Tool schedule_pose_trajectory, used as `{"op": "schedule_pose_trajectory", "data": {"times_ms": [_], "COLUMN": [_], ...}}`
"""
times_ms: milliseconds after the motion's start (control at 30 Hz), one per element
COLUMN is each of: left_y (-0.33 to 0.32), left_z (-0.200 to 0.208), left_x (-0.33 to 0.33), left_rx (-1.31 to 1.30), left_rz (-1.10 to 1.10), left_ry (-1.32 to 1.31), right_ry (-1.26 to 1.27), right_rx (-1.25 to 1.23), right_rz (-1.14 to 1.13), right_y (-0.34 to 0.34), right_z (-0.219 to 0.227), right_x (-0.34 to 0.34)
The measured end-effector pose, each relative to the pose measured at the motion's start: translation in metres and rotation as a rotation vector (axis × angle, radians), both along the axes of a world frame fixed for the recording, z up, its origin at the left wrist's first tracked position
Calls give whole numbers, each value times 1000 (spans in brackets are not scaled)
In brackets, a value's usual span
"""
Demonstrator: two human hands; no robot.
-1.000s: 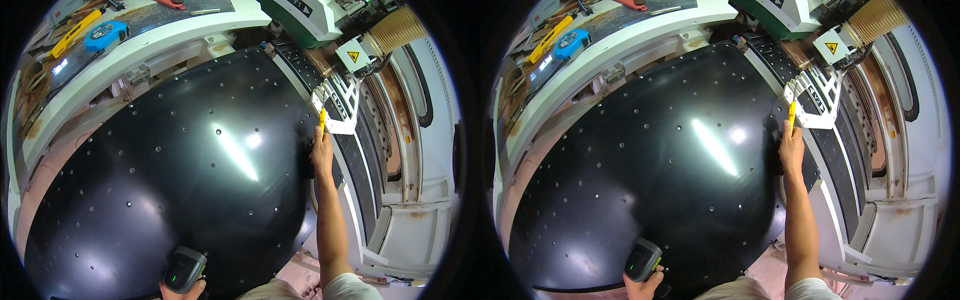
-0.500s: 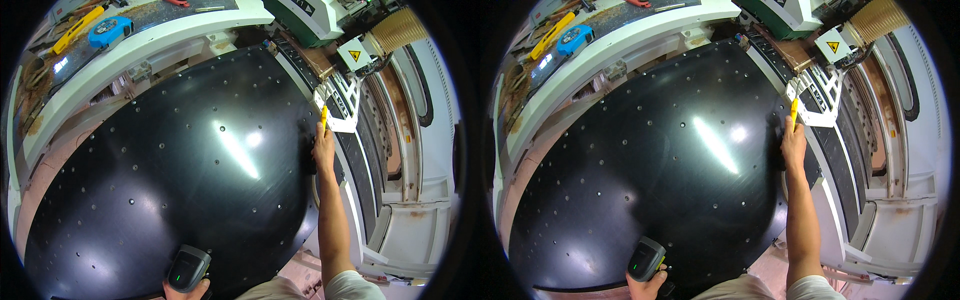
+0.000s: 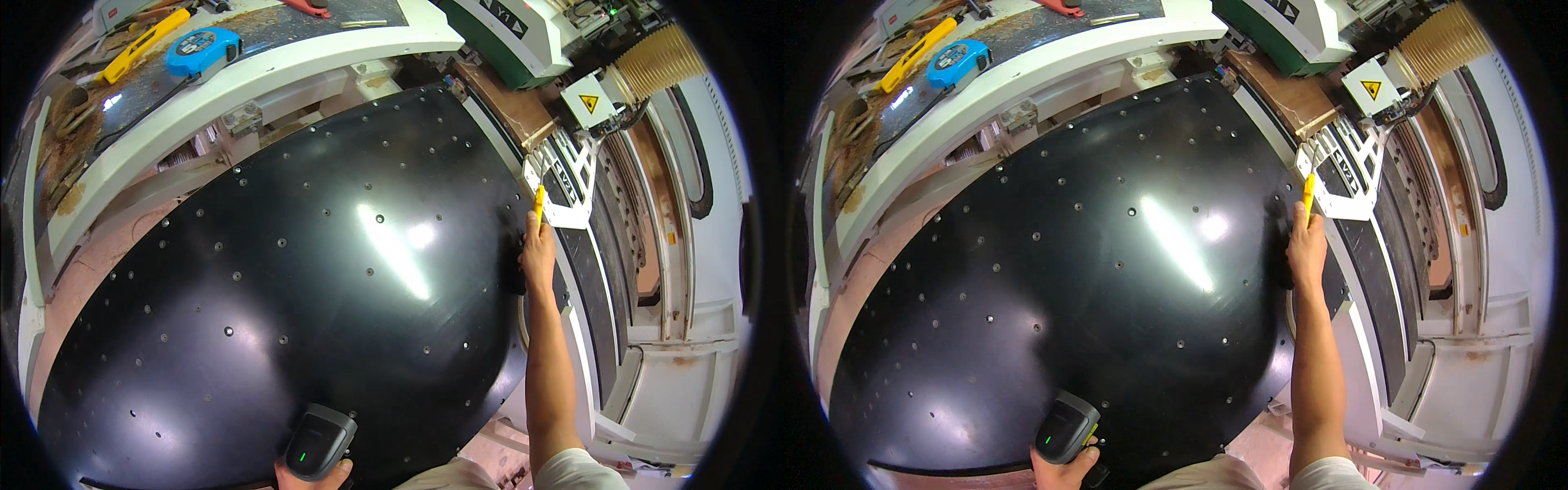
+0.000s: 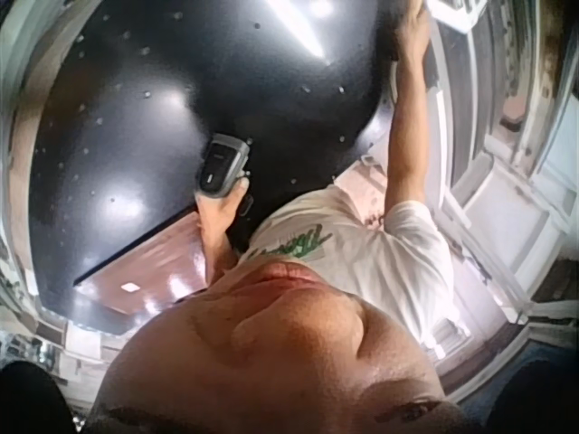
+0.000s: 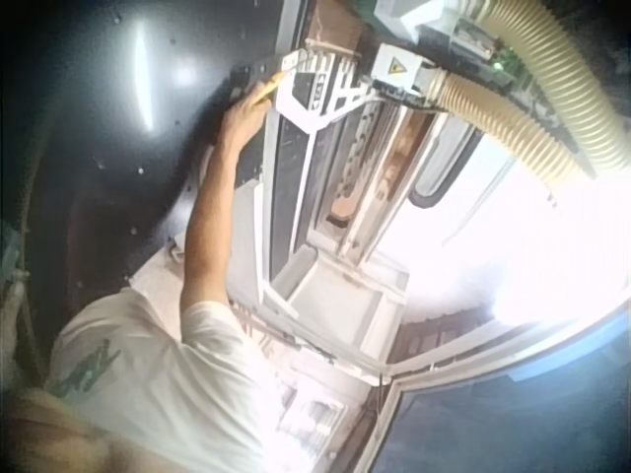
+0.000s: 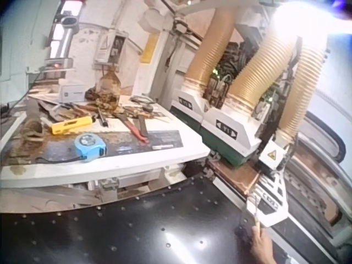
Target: The person operates a computer mouse, then uses a handheld barcode scanner to scan labels on several wood panels. They place the panels on a worktable, use a yellow screwdriver to adjust a clamp, and inspect a small wooden piece with pre-drilled holes before returning to the computer.
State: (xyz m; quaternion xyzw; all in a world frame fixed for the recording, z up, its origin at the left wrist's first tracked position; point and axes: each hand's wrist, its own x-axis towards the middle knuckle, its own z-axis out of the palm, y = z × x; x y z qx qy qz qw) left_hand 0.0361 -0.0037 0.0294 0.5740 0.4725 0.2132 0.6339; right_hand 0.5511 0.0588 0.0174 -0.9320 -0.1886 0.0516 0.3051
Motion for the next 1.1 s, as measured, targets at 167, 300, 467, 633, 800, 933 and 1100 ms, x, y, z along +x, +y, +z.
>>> {"op": "schedule_pose_trajectory", "data": {"times_ms": [167, 300, 467, 633, 800, 933, 1100], "left_y": [1, 2, 7, 10, 12, 13, 14], "left_z": [0, 3, 8, 12, 13, 13, 11], "left_x": [2, 2, 2, 4, 5, 4, 5], "left_rx": [-16, -6, 67, 80, 30, 27, 83], "left_rz": [10, 8, -19, -13, 39, 47, 11], "left_ry": [-32, -25, -19, -7, -24, -36, -42], "right_ry": [0, -6, -15, -15, 4, -15, -50], "right_rx": [-10, 11, 17, 29, 76, 73, 51], "right_rz": [-10, -3, -4, 6, 31, 44, 37], "right_y": [0, 0, 1, 1, 1, 2, 2], "right_z": [-1, -2, -2, -1, -1, -2, -3], "right_x": [1, 2, 1, 0, -2, -1, 1]}}
